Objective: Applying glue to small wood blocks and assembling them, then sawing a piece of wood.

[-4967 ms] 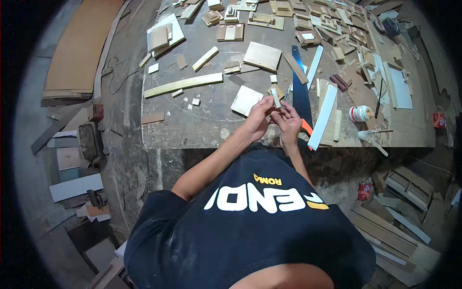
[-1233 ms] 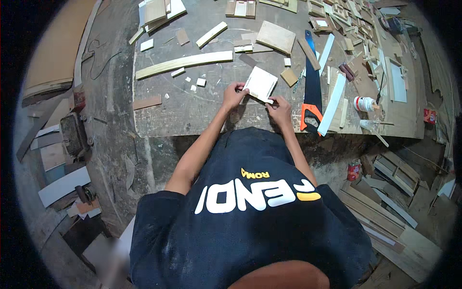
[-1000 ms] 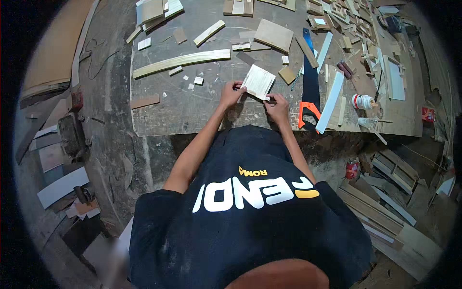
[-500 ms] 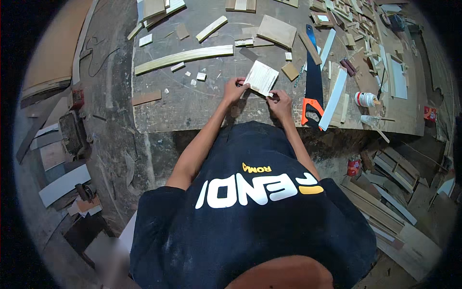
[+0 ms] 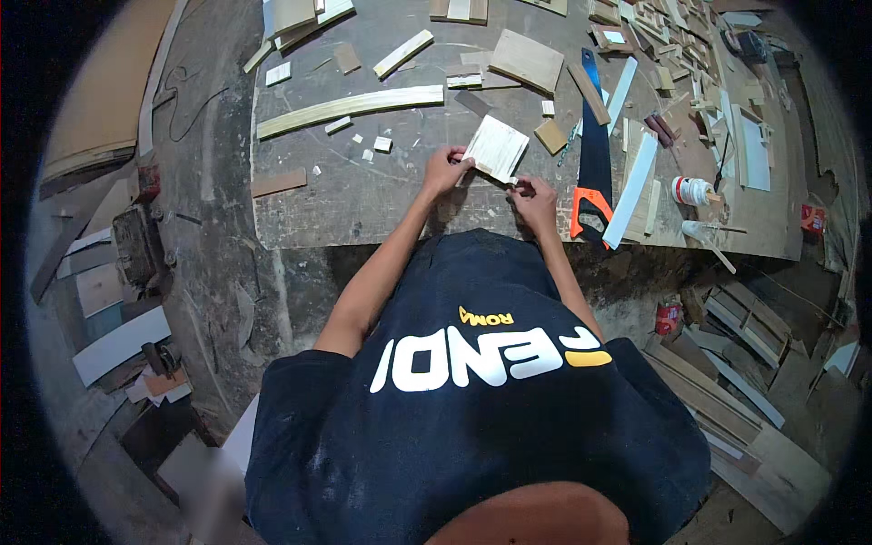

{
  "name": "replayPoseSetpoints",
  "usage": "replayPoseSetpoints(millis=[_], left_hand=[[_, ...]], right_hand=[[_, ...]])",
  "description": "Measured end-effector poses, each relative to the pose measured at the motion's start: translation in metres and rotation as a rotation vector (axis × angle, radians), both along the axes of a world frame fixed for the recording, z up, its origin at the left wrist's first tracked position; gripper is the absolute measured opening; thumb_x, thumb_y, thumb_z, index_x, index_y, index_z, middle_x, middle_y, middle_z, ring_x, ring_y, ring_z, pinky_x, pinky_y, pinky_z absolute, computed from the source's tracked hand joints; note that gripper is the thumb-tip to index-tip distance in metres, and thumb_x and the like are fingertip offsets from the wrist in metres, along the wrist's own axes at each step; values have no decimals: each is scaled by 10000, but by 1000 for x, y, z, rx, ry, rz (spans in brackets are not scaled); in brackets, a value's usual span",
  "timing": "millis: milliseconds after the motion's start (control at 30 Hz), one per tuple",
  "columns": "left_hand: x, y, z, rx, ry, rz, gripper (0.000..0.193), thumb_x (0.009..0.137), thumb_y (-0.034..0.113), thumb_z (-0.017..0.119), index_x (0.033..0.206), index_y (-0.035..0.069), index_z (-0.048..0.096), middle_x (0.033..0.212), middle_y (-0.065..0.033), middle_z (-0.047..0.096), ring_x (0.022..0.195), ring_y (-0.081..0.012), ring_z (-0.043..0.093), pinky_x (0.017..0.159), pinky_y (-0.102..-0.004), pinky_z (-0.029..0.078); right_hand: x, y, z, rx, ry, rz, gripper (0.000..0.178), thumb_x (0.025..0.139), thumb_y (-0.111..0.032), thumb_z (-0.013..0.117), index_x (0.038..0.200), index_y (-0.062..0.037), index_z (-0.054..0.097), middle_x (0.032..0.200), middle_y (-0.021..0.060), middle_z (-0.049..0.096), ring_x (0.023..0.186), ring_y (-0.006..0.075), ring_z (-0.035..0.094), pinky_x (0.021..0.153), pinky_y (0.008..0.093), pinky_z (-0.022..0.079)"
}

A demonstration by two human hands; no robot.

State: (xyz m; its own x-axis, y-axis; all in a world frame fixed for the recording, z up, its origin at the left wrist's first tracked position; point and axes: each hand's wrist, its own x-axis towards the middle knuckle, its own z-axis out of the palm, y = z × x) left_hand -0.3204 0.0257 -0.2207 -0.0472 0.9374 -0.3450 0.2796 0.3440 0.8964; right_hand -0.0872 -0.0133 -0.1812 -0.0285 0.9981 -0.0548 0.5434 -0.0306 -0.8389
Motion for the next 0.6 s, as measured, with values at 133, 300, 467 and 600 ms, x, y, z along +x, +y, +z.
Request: replayPoseSetpoints(millis=[133,300,467,600], left_hand=[[0,-2,-5,-1,-26,19,420,786,268,771,1115,21,688,934,-86,731,822,-169,673,777,-317,529],[-1,-2,-14,14,-51,14,408,785,265,771,1106,29,686,945,-80,729,835,-169,671,794,-322,525],[0,-3,-10,9,-43,23,403,784,268,774,1101,36,687,946,-75,723,830,-169,664,782,-320,525],[-1,-2,-8,7,9,11,396,784,270,776,1097,45,689,927,-69,719,815,-166,660,768,-319,526]], right_hand=[[0,-2,-4,-90,33,-35,243,777,-45,741,1008,15,697,858,127,727,765,176,725,692,286,569],[0,-3,-16,-169,75,-115,204,809,-43,691,1002,19,712,837,127,740,765,167,724,696,284,562],[-3,-2,-12,-133,82,-118,209,794,-59,723,987,20,719,830,124,741,755,157,719,685,282,554],[-3,0,-3,-150,68,-96,226,789,-71,738,993,23,718,830,125,740,752,155,716,681,282,551]])
